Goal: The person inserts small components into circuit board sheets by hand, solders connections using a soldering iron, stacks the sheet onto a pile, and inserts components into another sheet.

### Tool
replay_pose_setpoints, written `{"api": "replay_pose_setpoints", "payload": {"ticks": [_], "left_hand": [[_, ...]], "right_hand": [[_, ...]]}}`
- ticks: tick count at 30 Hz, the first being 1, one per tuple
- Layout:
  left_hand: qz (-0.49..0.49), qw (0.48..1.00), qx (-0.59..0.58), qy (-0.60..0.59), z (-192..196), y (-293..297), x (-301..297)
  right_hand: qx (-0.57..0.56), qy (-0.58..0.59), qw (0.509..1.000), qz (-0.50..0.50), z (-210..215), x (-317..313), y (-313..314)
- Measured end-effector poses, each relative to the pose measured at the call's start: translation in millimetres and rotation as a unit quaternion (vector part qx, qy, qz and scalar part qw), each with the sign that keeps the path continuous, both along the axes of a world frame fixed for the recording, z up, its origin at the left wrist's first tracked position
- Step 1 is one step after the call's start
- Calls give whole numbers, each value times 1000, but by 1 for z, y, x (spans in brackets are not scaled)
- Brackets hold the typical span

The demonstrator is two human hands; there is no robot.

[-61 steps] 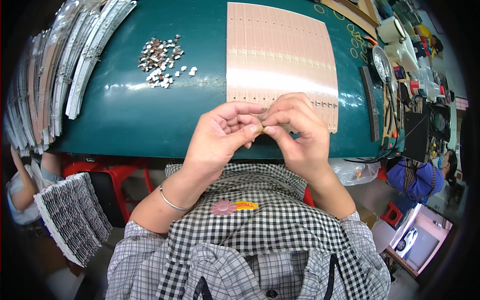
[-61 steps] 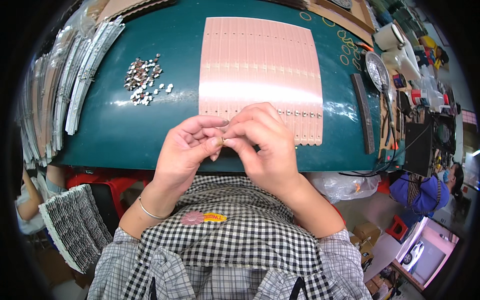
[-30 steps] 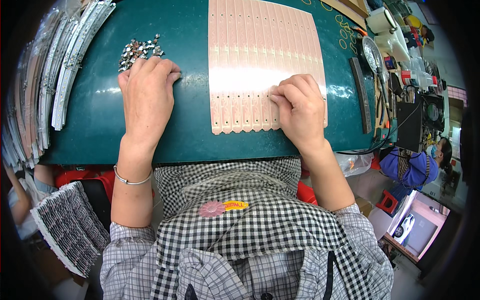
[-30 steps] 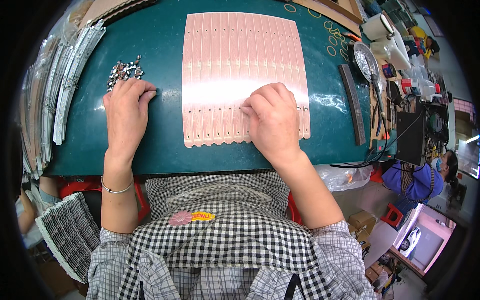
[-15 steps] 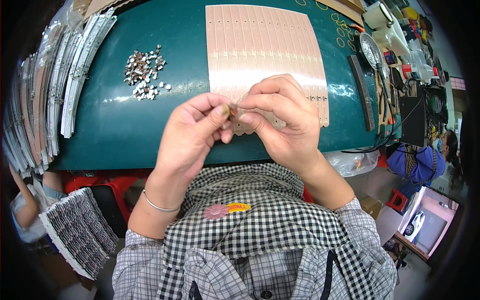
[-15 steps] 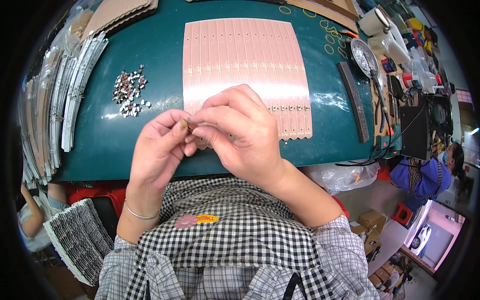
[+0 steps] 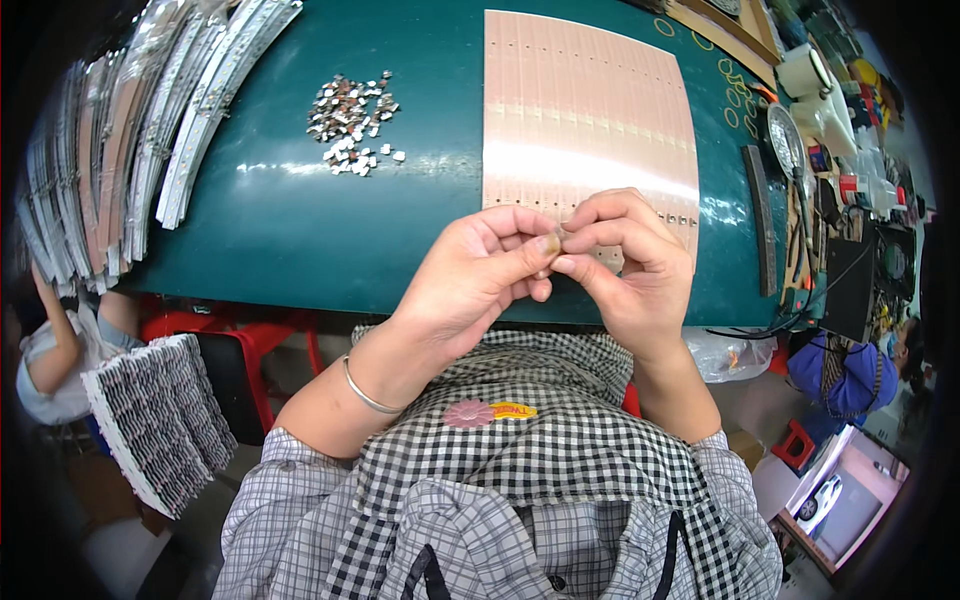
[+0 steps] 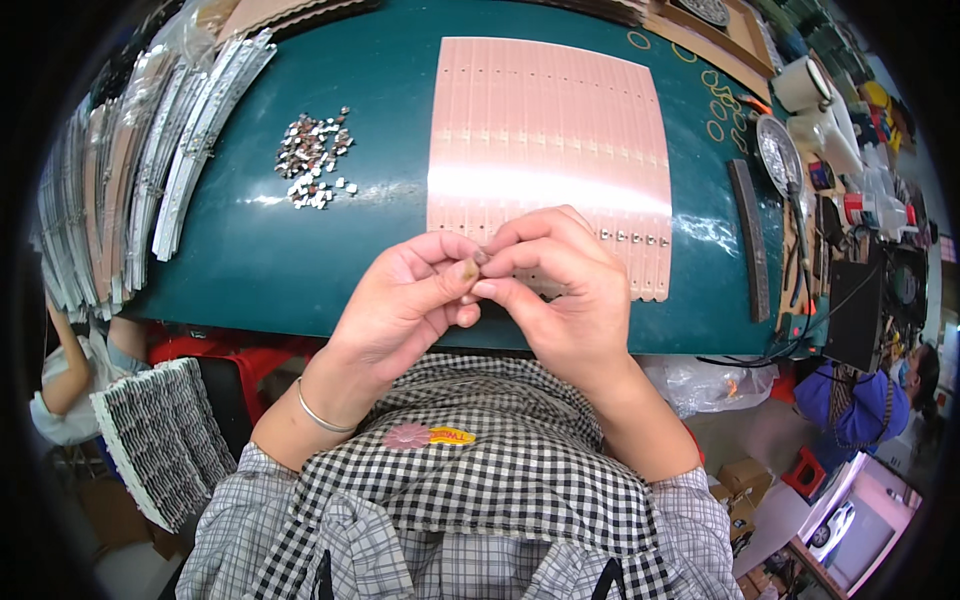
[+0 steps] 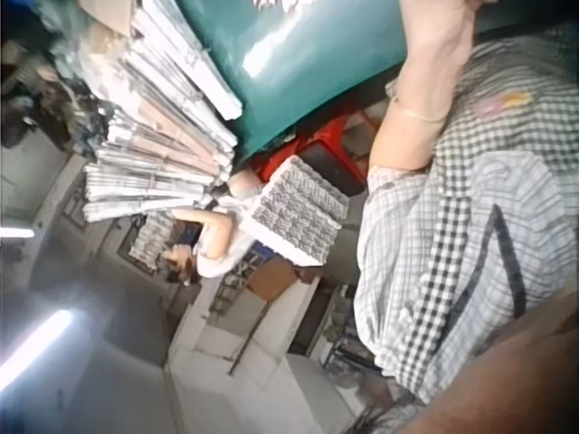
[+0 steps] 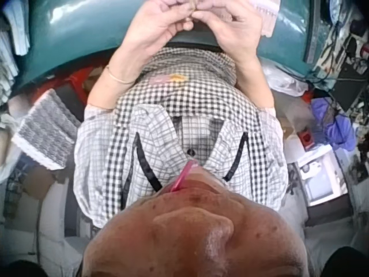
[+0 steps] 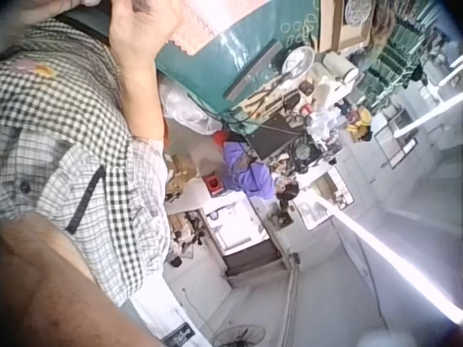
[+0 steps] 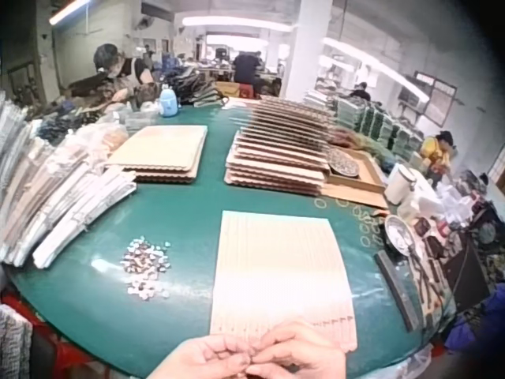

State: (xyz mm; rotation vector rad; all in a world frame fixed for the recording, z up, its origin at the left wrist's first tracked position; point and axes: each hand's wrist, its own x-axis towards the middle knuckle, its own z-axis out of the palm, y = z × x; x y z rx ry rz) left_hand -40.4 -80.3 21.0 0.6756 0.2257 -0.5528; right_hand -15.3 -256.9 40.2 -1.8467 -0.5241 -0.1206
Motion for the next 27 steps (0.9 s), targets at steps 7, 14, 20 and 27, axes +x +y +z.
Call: {"api": "replay_pose_setpoints", "payload": {"ticks": [7, 14, 20, 27], "left_hand": [[-54, 998, 25, 19, 0, 7, 0], [-57, 995, 79, -26, 1, 7, 1], [-47, 996, 79, -12, 1, 1, -1], [-33, 997, 72, 17, 0, -6, -5]], "right_hand": [[-90, -158, 983, -1, 3, -2, -7], [54, 71, 996, 25, -4, -11, -13], [-72, -92, 993, 17, 1, -6, -15], [-42, 7, 997, 57, -4, -5, -19]]}}
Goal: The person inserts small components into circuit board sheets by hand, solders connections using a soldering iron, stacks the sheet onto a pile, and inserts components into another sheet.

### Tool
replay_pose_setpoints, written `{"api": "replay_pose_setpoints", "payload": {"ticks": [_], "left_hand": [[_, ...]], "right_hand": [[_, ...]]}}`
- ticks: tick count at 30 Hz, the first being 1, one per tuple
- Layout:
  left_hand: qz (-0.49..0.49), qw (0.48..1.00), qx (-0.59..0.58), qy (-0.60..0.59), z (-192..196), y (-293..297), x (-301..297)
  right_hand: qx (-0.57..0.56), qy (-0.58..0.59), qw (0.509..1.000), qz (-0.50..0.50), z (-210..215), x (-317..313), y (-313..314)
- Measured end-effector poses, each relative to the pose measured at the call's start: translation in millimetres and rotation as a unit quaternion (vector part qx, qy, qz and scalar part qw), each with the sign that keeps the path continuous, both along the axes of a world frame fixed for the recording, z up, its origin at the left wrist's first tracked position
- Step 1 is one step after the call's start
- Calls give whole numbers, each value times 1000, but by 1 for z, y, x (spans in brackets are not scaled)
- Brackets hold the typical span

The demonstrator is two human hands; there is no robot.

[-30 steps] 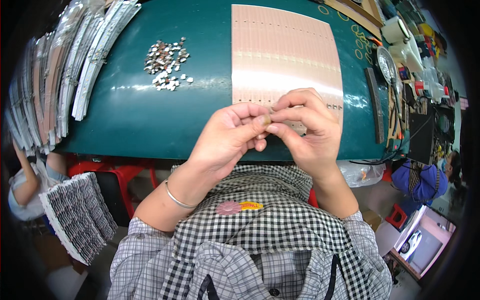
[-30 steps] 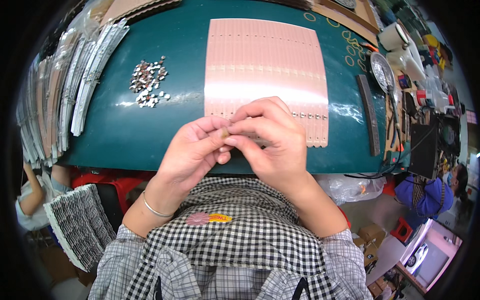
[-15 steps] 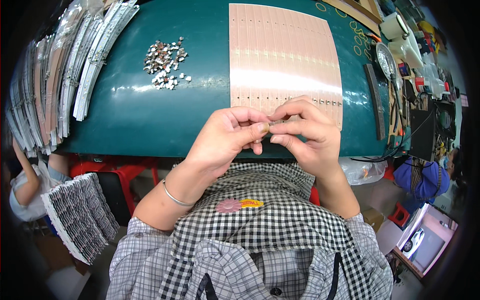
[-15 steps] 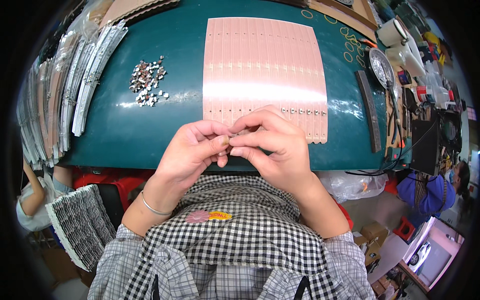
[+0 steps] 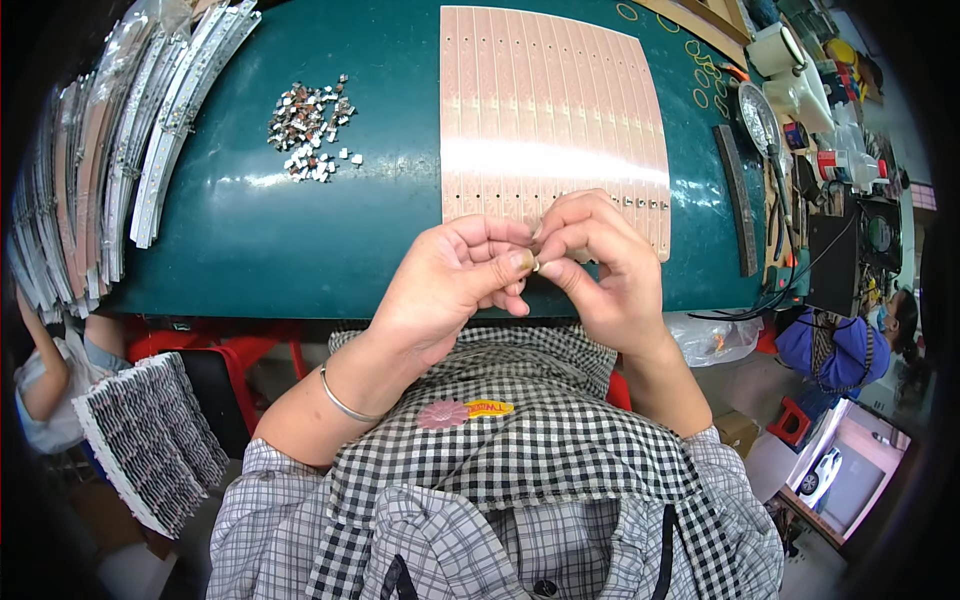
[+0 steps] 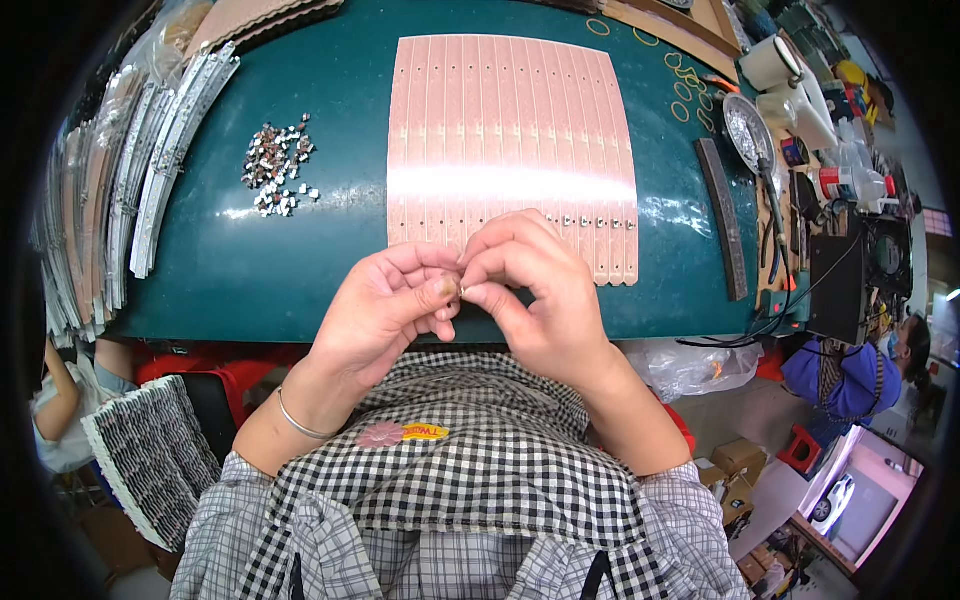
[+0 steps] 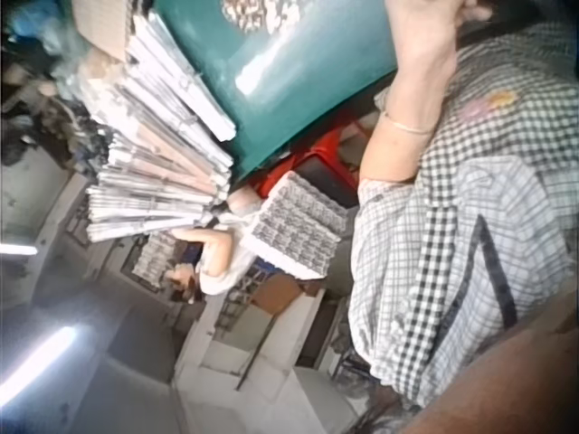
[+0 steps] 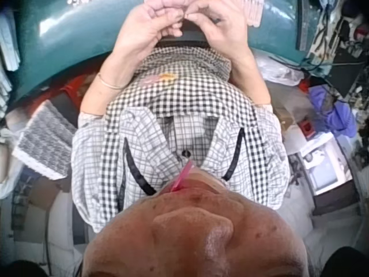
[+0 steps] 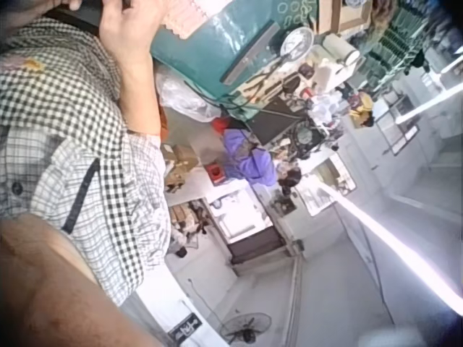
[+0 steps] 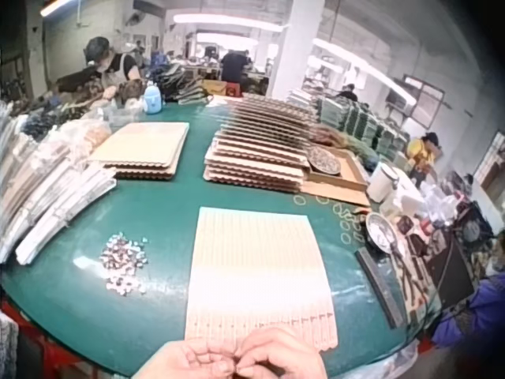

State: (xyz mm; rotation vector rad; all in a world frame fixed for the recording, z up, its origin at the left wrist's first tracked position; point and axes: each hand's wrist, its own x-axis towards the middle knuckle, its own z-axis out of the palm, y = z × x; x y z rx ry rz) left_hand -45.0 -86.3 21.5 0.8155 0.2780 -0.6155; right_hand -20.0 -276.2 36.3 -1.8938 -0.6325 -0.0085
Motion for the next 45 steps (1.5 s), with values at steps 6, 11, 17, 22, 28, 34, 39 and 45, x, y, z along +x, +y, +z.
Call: {"api": "replay_pose_setpoints", "payload": {"ticks": [6, 11, 17, 22, 28, 34, 39, 45], "left_hand": [[84, 996, 2, -21, -6, 21, 5], [110, 992, 30, -55, -8, 38, 4], [127, 989, 52, -57, -13, 44, 2], [121, 989, 62, -65, -11, 46, 3], [121, 987, 73, -72, -15, 46, 2], [117, 985, 84, -93, -13, 44, 2], [109, 989, 69, -75, -12, 42, 2], [109, 993, -8, -36, -11, 36, 1]], "right_hand": [[-161, -53, 979, -111, -13, 32, -15], [-210, -121, 964, -111, -18, 37, -13], [-212, -146, 961, -102, -23, 39, -4], [-224, -141, 960, -93, -20, 39, -3], [-240, -151, 955, -91, -20, 39, -1], [-261, -180, 944, -90, -22, 38, 5], [-276, -198, 935, -103, -20, 36, 4], [-152, -134, 976, -84, 7, 18, 23]]}}
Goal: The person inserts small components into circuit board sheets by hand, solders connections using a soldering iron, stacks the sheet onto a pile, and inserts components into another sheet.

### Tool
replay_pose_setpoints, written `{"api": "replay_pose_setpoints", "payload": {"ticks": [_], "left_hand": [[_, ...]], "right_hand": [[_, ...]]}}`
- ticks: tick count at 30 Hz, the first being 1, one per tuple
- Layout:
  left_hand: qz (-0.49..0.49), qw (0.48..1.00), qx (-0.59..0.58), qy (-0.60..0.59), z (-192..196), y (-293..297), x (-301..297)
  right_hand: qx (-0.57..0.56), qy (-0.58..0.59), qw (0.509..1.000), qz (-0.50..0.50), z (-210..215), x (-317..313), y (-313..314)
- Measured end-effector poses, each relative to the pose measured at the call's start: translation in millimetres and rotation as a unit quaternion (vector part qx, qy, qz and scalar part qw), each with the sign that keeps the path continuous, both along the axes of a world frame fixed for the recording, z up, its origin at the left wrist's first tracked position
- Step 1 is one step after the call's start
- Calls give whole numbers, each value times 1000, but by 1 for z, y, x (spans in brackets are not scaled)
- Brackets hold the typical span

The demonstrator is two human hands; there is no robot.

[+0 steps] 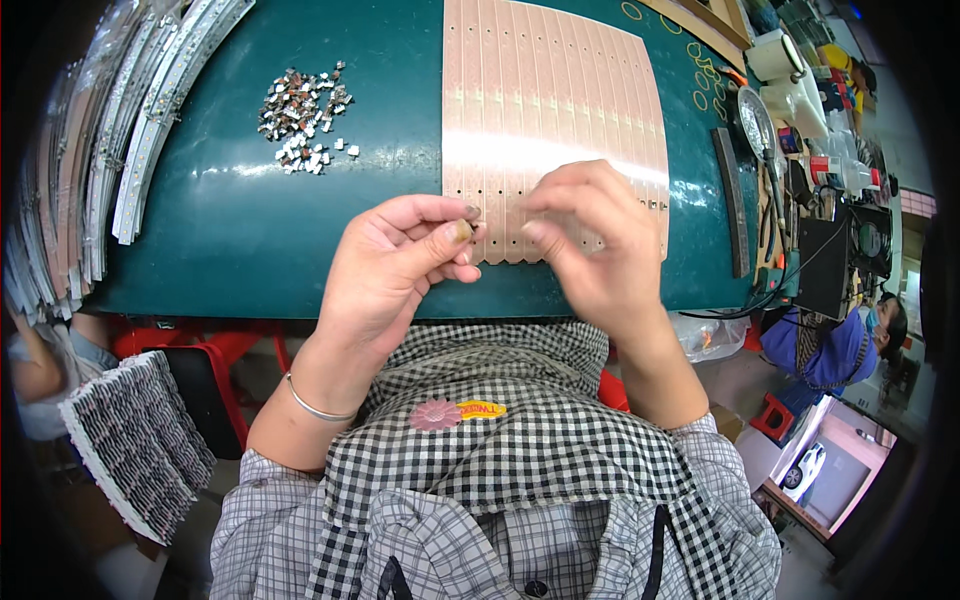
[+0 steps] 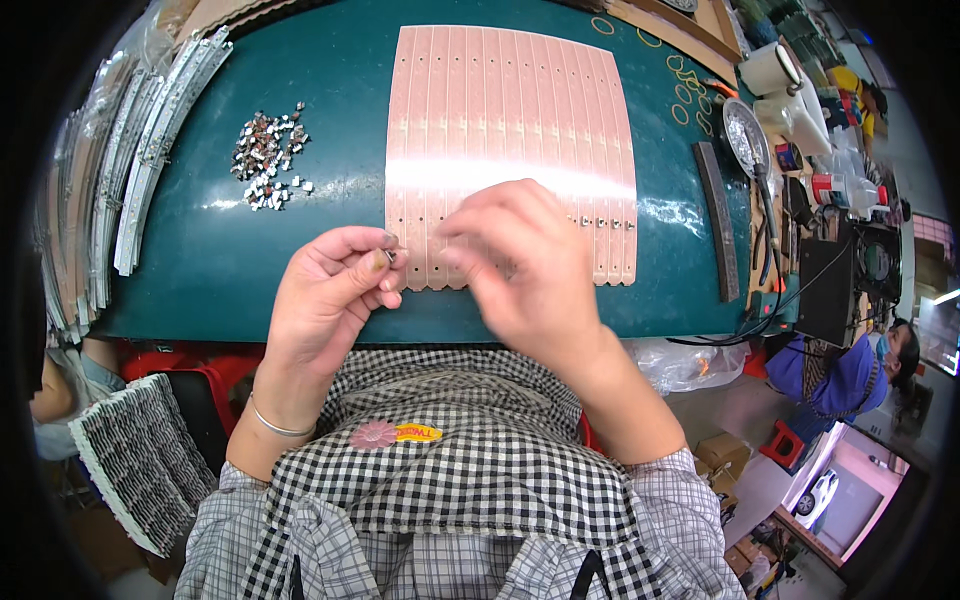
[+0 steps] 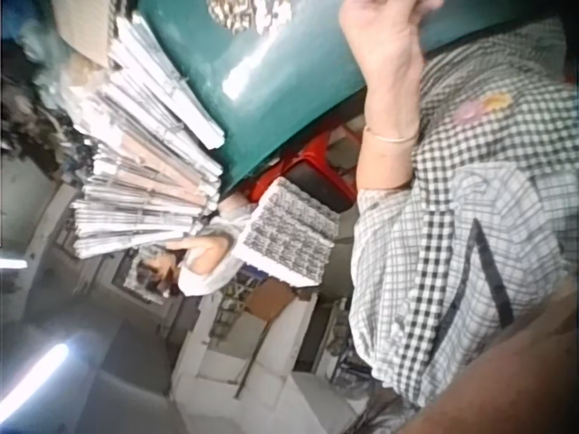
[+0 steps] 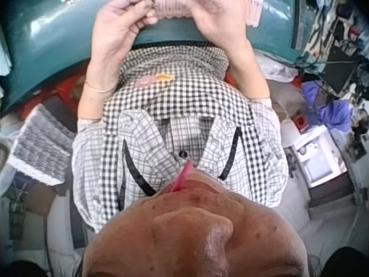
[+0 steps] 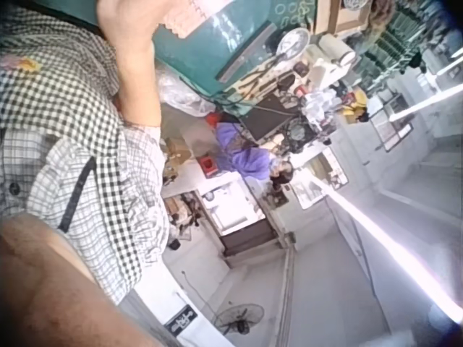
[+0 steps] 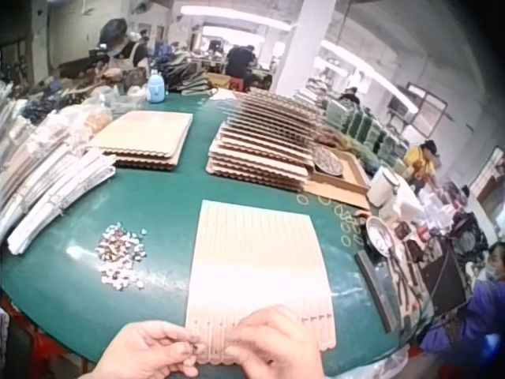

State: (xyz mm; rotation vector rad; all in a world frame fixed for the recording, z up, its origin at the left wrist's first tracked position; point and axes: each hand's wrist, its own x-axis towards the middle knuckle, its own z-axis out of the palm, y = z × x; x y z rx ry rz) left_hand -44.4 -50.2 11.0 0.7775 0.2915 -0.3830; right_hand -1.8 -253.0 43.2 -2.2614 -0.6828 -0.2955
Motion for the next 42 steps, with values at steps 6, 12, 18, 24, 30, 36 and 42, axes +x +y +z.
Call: {"api": "replay_pose_setpoints", "payload": {"ticks": [6, 12, 18, 24, 30, 36, 42], "left_hand": [[-22, 1000, -14, 3, 0, -11, -5], [49, 821, 487, -294, 5, 11, 16], [48, 559, 763, -321, -4, 61, 48], [13, 650, 694, -311, -6, 43, 31], [48, 574, 743, -341, -7, 39, 26], [47, 554, 758, -340, -8, 40, 26], [93, 565, 746, -339, -11, 37, 28]], "right_hand": [[107, 52, 989, 86, 2, -10, 13], [73, 107, 991, 40, -5, 2, -3], [-17, 92, 995, -31, -23, 15, -19], [-53, 38, 997, -40, -28, 14, -12], [-68, 12, 997, -39, -32, 16, -9], [-79, 11, 996, -47, -33, 16, -10], [-87, -1, 995, -44, -33, 16, -8]]}}
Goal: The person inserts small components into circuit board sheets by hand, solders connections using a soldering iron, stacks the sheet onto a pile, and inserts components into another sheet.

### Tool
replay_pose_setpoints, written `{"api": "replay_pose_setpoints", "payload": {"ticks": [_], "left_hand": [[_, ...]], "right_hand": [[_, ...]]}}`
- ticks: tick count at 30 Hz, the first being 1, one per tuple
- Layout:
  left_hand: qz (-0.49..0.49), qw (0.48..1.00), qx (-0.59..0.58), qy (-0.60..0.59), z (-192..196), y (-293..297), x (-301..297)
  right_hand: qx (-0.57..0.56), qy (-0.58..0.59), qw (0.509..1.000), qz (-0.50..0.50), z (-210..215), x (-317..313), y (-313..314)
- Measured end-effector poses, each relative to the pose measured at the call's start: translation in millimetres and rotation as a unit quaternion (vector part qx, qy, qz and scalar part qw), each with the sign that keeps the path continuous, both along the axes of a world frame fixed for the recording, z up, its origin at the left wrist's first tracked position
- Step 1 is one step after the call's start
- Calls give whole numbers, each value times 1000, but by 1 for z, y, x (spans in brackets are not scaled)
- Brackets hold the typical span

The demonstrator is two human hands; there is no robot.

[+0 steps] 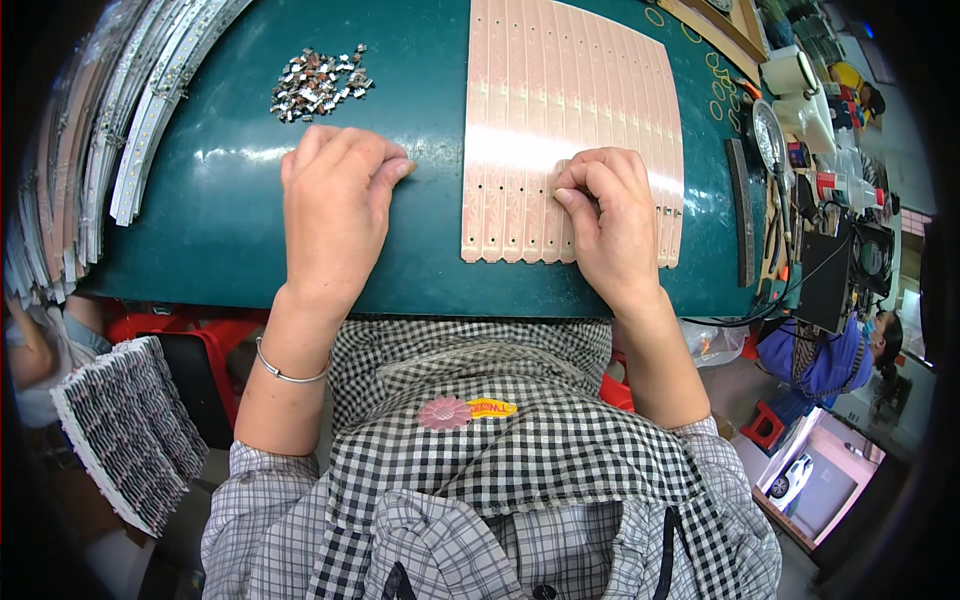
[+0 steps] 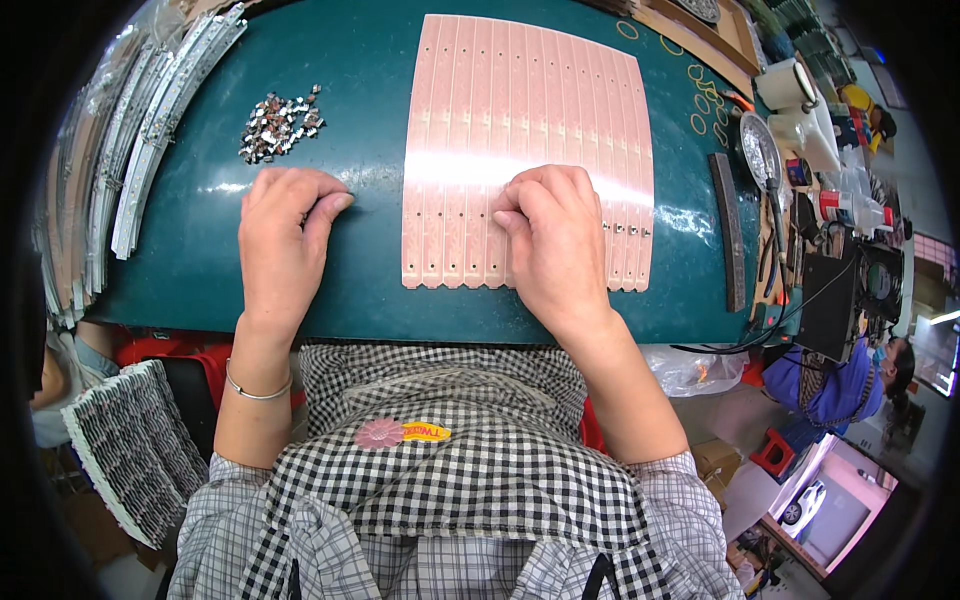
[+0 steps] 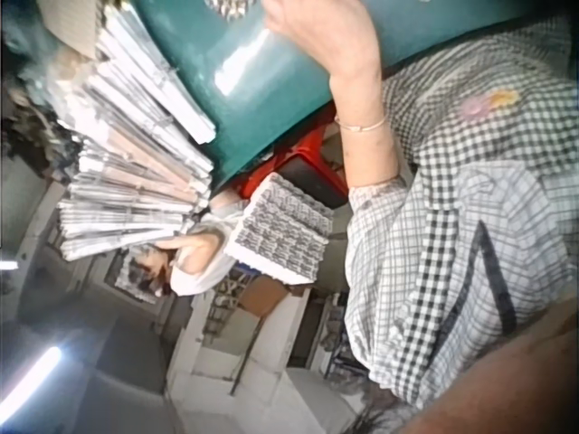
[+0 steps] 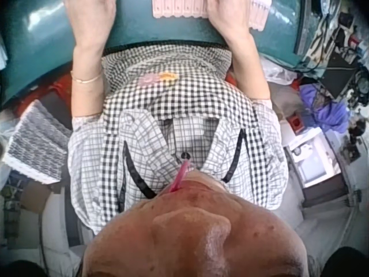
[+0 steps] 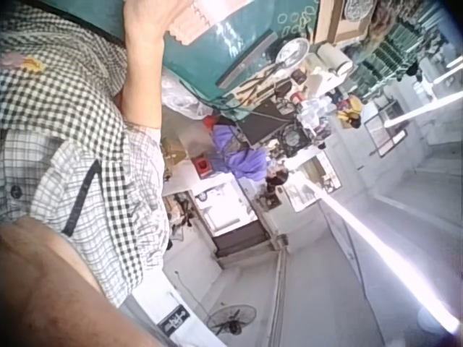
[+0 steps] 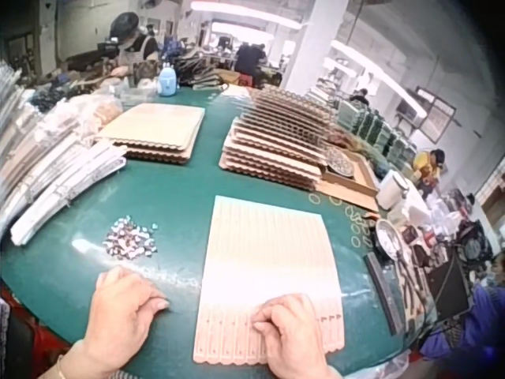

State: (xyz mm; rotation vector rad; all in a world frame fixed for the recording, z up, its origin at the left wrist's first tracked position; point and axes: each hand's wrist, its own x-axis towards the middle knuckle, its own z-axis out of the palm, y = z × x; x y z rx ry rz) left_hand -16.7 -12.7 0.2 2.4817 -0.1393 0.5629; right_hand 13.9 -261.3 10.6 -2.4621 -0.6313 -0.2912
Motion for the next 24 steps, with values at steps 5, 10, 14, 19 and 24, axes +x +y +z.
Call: {"api": "replay_pose_setpoints", "payload": {"ticks": [5, 10, 14, 19, 24], "left_hand": [[19, 988, -148, 48, 10, -5, -4], [-67, 814, -553, 165, 17, -8, -10], [-110, 684, -683, 231, 14, -16, -18], [-138, 589, -744, 284, 18, -32, -24], [-128, 566, -755, 307, 20, -46, -27]], "right_hand": [[-24, -47, 999, 7, -3, -1, 6], [-20, -49, 999, -4, 0, -4, 5], [79, 5, 997, 16, 23, -8, 9], [263, 131, 952, 88, 40, -21, 30], [331, 269, 899, 104, 40, -24, 28]]}}
